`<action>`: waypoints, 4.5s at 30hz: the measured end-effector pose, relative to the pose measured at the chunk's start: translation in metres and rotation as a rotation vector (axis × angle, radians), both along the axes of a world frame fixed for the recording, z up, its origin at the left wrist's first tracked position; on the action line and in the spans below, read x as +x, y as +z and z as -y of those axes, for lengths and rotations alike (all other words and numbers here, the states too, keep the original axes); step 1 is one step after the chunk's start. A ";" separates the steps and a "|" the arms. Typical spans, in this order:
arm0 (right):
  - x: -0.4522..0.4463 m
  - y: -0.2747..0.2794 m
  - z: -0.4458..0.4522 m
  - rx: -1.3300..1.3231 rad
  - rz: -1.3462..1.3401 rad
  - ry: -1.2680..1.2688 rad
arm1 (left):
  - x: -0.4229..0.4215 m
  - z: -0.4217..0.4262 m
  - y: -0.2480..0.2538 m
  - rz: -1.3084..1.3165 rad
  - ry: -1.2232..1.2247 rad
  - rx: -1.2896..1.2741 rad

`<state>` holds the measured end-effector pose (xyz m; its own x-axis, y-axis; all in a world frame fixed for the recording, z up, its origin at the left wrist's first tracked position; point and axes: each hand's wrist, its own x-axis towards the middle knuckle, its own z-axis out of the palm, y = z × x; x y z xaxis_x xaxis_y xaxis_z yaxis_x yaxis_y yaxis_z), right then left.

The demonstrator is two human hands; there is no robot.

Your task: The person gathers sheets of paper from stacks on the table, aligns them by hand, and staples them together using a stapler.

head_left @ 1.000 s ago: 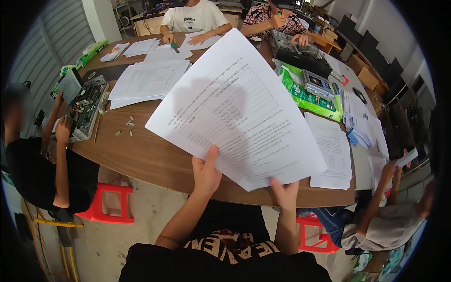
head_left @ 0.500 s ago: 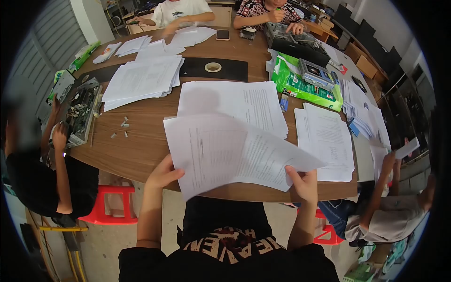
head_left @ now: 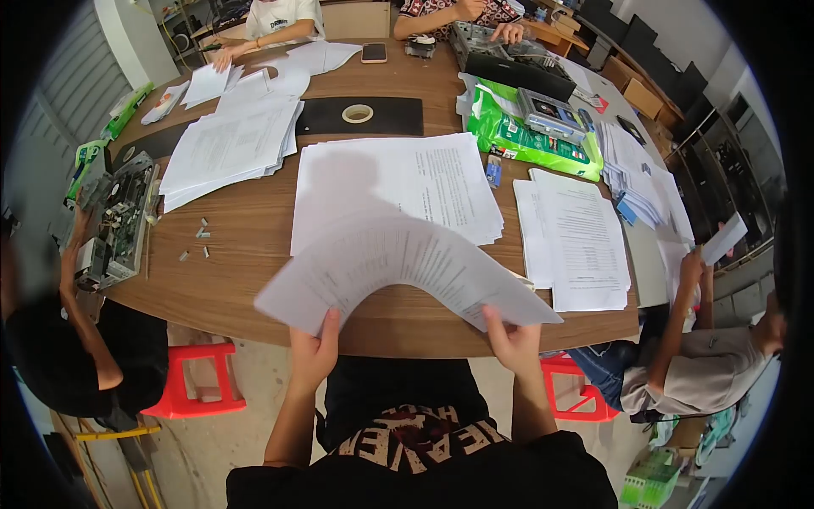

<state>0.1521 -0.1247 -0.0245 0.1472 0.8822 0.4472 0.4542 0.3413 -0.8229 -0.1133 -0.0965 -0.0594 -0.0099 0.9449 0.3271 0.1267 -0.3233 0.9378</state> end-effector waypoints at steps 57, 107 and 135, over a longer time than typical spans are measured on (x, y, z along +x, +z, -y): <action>0.010 -0.063 -0.013 -0.180 -0.143 -0.097 | -0.011 -0.011 -0.023 -0.283 0.140 0.125; 0.048 -0.015 -0.002 0.032 0.525 -0.238 | -0.095 -0.040 0.211 -0.440 0.219 -0.045; 0.042 0.086 -0.020 0.037 0.771 0.140 | 0.105 -0.128 0.144 -1.136 -1.217 0.053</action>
